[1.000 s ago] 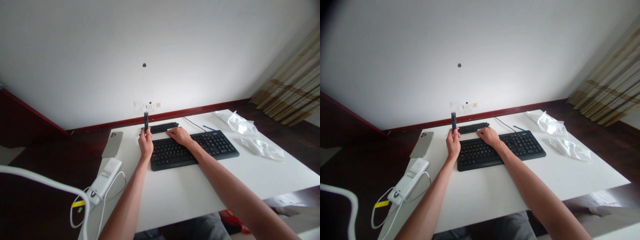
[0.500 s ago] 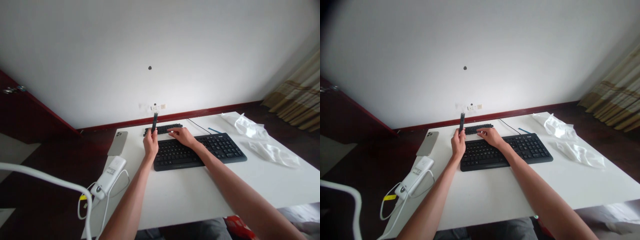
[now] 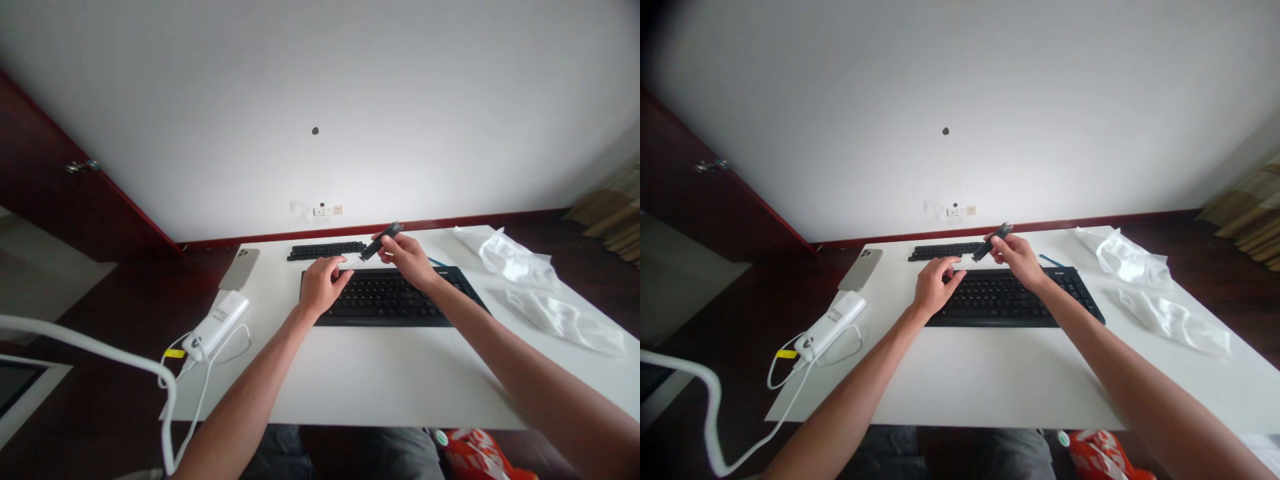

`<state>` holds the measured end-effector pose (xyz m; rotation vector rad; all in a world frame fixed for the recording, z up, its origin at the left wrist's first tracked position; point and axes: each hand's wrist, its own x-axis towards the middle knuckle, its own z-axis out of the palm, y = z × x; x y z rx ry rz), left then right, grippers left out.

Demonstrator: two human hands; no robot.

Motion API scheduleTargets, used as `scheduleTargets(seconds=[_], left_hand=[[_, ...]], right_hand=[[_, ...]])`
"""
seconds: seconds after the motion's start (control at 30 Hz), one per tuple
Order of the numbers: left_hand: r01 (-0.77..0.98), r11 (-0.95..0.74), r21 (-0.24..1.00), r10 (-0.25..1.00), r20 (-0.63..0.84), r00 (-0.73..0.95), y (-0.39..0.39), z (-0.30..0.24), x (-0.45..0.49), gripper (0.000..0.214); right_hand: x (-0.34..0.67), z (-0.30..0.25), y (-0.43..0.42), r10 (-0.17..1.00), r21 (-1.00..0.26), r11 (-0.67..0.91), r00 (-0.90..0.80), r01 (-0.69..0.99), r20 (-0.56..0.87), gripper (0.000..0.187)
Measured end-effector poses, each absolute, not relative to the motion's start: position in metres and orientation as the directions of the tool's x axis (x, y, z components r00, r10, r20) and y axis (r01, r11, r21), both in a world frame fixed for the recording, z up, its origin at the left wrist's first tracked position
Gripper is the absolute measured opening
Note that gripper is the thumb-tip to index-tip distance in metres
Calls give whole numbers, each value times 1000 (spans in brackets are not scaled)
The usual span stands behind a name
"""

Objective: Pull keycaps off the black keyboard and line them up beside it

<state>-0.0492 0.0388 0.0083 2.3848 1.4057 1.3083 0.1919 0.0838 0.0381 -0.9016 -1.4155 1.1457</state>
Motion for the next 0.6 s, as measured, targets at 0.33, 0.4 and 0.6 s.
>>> scheduleTargets(seconds=[0.33, 0.4, 0.6], left_hand=[[685, -646, 337, 694, 633, 343, 30, 15, -36, 17], [677, -663, 319, 671, 655, 348, 26, 18, -31, 20], [660, -650, 375, 641, 738, 212, 20, 21, -27, 27]], right_hand=[[251, 11, 83, 971, -944, 163, -123, -287, 205, 26], [243, 15, 77, 966, -936, 135, -168, -325, 197, 22], [234, 27, 61, 957, -941, 97, -231, -324, 178, 30]])
